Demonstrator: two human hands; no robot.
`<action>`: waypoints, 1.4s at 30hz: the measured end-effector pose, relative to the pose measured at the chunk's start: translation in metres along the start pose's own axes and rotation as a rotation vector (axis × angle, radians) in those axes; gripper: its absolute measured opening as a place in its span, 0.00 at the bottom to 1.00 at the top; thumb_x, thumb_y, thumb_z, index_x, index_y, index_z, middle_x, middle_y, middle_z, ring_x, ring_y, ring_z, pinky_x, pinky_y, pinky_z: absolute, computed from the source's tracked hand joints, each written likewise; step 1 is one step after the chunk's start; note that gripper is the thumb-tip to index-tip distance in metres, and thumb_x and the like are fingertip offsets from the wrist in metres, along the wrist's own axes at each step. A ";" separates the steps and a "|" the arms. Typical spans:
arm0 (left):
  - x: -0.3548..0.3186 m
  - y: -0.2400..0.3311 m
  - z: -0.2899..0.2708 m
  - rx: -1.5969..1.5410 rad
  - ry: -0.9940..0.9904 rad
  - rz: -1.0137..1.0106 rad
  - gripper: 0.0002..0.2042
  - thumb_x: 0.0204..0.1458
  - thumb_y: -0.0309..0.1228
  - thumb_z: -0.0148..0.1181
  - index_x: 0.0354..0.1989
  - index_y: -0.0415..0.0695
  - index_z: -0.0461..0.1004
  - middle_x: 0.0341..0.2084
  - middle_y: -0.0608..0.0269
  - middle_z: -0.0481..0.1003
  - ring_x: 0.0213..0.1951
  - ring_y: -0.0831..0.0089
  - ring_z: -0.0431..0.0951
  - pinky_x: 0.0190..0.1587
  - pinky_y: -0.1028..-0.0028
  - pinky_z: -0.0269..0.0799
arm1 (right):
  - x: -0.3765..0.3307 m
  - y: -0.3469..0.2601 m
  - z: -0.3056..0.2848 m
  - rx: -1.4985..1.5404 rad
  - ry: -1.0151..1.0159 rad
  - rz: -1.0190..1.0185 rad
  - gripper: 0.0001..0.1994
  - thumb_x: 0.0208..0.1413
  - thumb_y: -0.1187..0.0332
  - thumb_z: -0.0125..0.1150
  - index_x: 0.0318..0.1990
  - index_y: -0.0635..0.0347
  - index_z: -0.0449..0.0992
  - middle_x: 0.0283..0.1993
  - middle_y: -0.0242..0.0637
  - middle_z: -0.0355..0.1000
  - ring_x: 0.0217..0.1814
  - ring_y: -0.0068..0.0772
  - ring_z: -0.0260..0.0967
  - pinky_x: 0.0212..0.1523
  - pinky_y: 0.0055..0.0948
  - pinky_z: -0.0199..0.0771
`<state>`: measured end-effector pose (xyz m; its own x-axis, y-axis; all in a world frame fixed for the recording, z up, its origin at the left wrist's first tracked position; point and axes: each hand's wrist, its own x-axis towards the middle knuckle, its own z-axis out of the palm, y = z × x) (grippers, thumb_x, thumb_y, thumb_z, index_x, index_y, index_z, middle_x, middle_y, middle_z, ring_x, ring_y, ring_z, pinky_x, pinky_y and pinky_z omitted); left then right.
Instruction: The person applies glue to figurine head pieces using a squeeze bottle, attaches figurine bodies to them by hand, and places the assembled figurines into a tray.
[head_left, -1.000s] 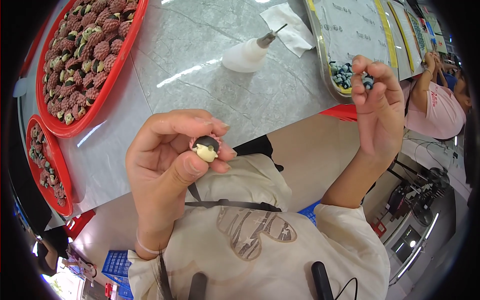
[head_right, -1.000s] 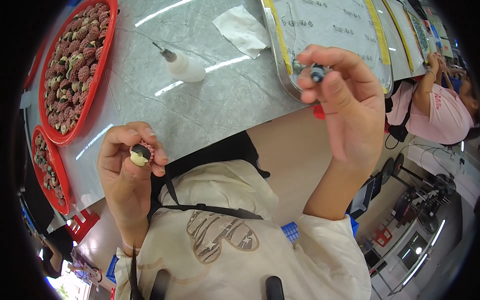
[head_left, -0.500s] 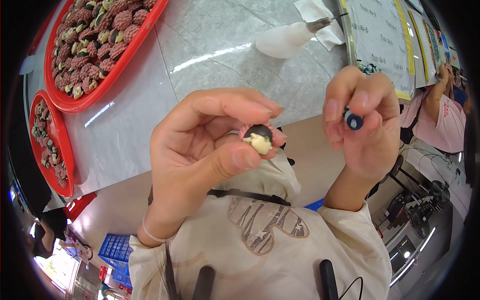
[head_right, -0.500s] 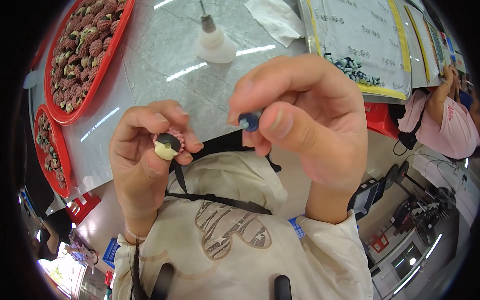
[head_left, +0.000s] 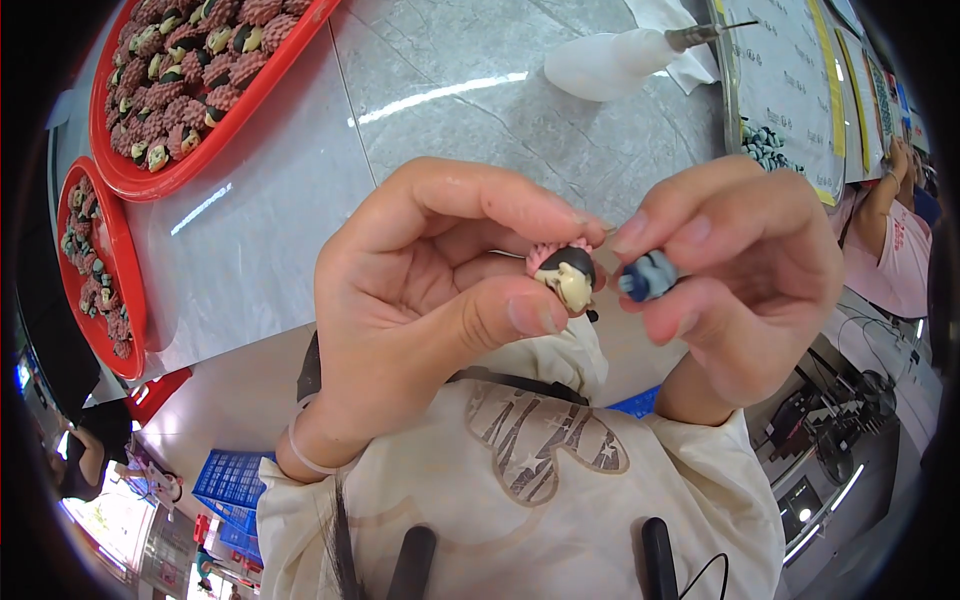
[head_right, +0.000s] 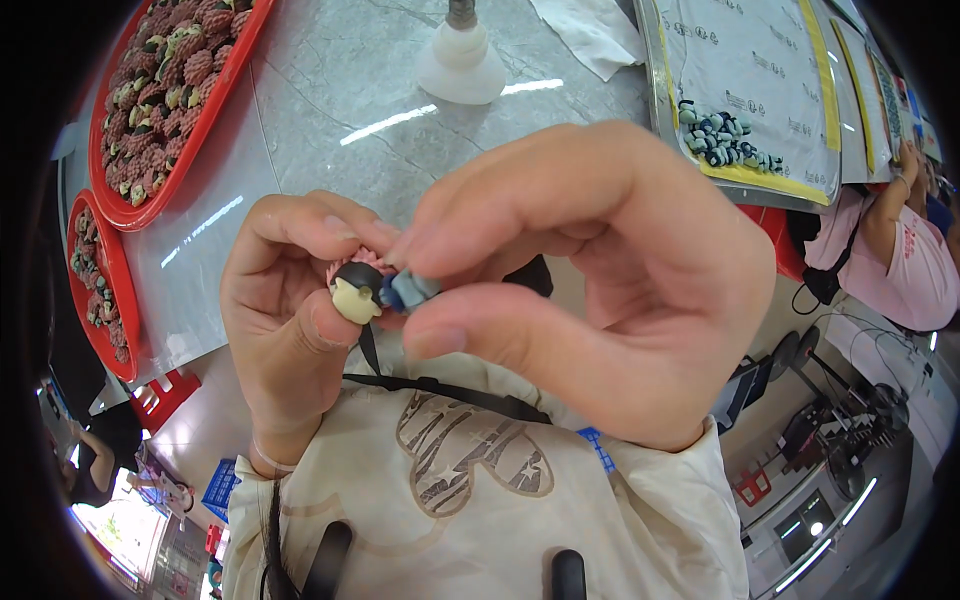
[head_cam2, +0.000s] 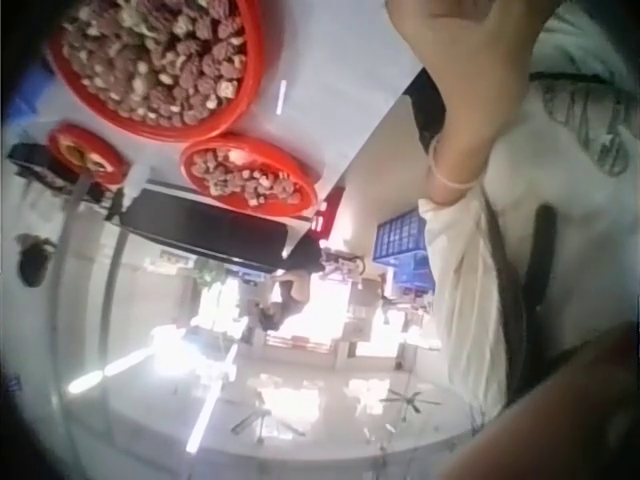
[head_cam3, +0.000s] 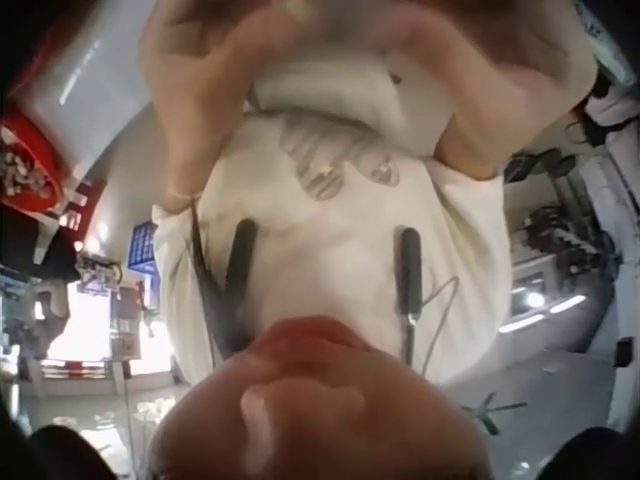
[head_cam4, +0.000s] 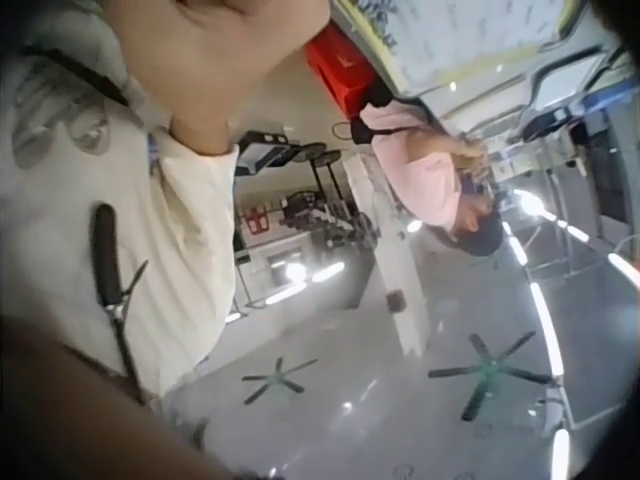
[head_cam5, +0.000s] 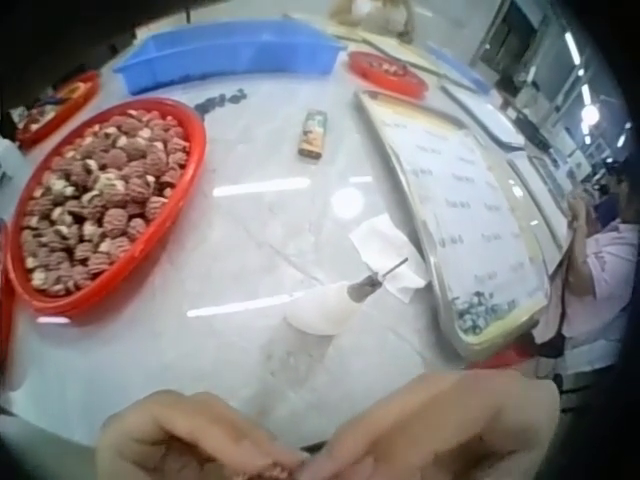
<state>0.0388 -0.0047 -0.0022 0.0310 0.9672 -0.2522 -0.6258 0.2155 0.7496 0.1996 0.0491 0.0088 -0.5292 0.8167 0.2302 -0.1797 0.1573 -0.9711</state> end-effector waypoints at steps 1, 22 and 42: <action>0.000 0.001 -0.001 0.012 0.004 -0.009 0.18 0.37 0.36 0.63 0.32 0.39 0.63 0.31 0.56 0.68 0.30 0.76 0.70 0.32 0.82 0.67 | 0.000 0.000 0.001 0.001 0.001 0.001 0.13 0.39 0.74 0.62 0.32 0.67 0.65 0.32 0.49 0.65 0.26 0.28 0.67 0.25 0.17 0.69; -0.001 -0.006 -0.013 0.189 0.005 0.113 0.15 0.34 0.34 0.64 0.28 0.38 0.70 0.23 0.63 0.68 0.25 0.79 0.70 0.29 0.83 0.66 | 0.000 0.005 0.025 -0.406 0.093 -0.251 0.12 0.31 0.86 0.62 0.26 0.67 0.68 0.27 0.48 0.66 0.25 0.30 0.69 0.19 0.16 0.71; -0.003 0.006 -0.004 0.034 0.037 -0.085 0.20 0.33 0.40 0.65 0.29 0.39 0.67 0.22 0.66 0.66 0.24 0.82 0.67 0.26 0.86 0.62 | -0.005 0.014 0.020 -0.529 0.094 -0.318 0.20 0.37 0.56 0.61 0.35 0.60 0.67 0.28 0.39 0.63 0.26 0.25 0.61 0.23 0.16 0.60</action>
<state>0.0318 -0.0071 0.0008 0.0534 0.9398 -0.3375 -0.5951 0.3013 0.7450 0.1827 0.0361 -0.0049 -0.4374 0.7262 0.5304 0.1308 0.6350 -0.7614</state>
